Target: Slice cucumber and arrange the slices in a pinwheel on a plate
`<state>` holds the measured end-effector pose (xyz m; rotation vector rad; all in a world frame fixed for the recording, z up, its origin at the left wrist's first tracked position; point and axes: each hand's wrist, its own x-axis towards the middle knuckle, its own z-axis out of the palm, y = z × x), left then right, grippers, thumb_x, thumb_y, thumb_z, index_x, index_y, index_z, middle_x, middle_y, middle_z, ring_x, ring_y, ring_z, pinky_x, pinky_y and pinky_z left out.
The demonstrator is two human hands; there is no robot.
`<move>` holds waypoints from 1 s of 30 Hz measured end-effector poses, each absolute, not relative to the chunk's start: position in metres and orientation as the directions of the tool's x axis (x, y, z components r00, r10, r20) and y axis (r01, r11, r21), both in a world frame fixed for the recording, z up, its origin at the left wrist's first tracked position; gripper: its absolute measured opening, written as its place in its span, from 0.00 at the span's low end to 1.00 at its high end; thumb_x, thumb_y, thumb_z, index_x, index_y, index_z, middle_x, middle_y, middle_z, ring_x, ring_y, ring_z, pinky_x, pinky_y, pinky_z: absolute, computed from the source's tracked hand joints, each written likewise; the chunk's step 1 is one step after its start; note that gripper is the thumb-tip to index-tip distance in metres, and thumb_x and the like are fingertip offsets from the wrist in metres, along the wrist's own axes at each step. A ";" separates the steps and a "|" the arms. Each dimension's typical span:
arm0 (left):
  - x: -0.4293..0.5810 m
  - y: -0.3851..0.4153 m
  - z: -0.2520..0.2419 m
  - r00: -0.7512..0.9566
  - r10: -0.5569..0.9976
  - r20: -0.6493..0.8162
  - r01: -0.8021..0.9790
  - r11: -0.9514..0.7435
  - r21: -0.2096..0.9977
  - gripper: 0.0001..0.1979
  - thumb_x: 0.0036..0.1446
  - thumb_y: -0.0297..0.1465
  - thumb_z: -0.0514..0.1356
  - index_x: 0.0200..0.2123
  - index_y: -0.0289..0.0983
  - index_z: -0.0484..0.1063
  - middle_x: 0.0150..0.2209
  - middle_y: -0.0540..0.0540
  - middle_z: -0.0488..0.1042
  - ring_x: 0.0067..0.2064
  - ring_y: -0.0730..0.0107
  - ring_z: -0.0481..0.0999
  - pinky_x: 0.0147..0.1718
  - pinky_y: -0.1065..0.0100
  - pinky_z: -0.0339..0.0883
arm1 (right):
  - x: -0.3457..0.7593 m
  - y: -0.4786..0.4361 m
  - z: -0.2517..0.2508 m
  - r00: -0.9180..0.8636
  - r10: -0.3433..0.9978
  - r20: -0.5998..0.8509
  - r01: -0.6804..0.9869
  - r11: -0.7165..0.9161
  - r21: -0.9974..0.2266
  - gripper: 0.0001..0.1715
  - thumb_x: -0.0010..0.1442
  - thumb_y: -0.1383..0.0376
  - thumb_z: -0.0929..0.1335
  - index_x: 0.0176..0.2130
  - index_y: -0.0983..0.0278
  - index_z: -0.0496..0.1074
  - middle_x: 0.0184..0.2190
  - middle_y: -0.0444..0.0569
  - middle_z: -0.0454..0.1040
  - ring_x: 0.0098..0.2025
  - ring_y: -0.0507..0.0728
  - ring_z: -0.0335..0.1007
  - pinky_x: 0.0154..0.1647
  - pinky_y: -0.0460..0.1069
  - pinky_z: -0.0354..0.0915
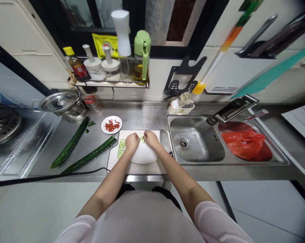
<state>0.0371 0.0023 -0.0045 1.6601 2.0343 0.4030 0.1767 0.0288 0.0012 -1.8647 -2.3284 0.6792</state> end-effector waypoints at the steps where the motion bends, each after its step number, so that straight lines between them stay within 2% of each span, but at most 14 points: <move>1: 0.037 0.002 -0.005 -0.147 0.974 -0.174 0.839 0.216 0.499 0.06 0.53 0.30 0.58 0.34 0.39 0.75 0.35 0.42 0.78 0.39 0.59 0.75 0.37 0.66 0.61 | 0.176 0.028 0.003 -0.255 0.943 -0.214 0.915 0.165 -0.367 0.11 0.64 0.65 0.62 0.44 0.65 0.71 0.42 0.55 0.75 0.43 0.56 0.69 0.40 0.46 0.57; 8: 0.039 0.001 -0.004 -0.116 0.985 -0.131 0.862 0.165 0.479 0.11 0.54 0.31 0.59 0.42 0.39 0.73 0.39 0.41 0.76 0.43 0.59 0.73 0.39 0.66 0.61 | 0.173 0.023 0.006 -0.259 0.943 -0.211 0.943 0.199 -0.267 0.14 0.65 0.66 0.61 0.49 0.66 0.69 0.48 0.57 0.72 0.50 0.58 0.65 0.46 0.48 0.59; 12: 0.044 0.001 -0.004 -0.060 0.992 -0.110 0.861 0.107 0.497 0.08 0.57 0.32 0.57 0.38 0.39 0.74 0.38 0.42 0.75 0.44 0.61 0.72 0.40 0.66 0.60 | 0.172 0.022 0.007 -0.269 0.941 -0.205 0.945 0.216 -0.246 0.15 0.66 0.65 0.61 0.49 0.66 0.69 0.49 0.57 0.70 0.51 0.59 0.64 0.46 0.48 0.60; 17: 0.047 0.003 -0.008 -0.060 0.990 -0.125 0.869 0.113 0.481 0.06 0.58 0.31 0.57 0.34 0.39 0.74 0.38 0.42 0.75 0.43 0.61 0.72 0.39 0.66 0.60 | 0.174 0.020 0.009 -0.253 0.942 -0.221 0.949 0.198 -0.244 0.15 0.66 0.64 0.61 0.50 0.65 0.68 0.50 0.57 0.69 0.53 0.60 0.62 0.47 0.49 0.60; 30: 0.044 0.006 -0.012 -0.081 0.988 -0.129 0.863 0.134 0.488 0.08 0.55 0.33 0.60 0.38 0.39 0.75 0.39 0.41 0.76 0.44 0.58 0.72 0.40 0.65 0.61 | 0.187 0.015 0.003 -0.168 0.964 -0.204 0.965 0.118 -0.236 0.14 0.66 0.60 0.61 0.48 0.64 0.69 0.48 0.57 0.70 0.51 0.60 0.62 0.45 0.50 0.60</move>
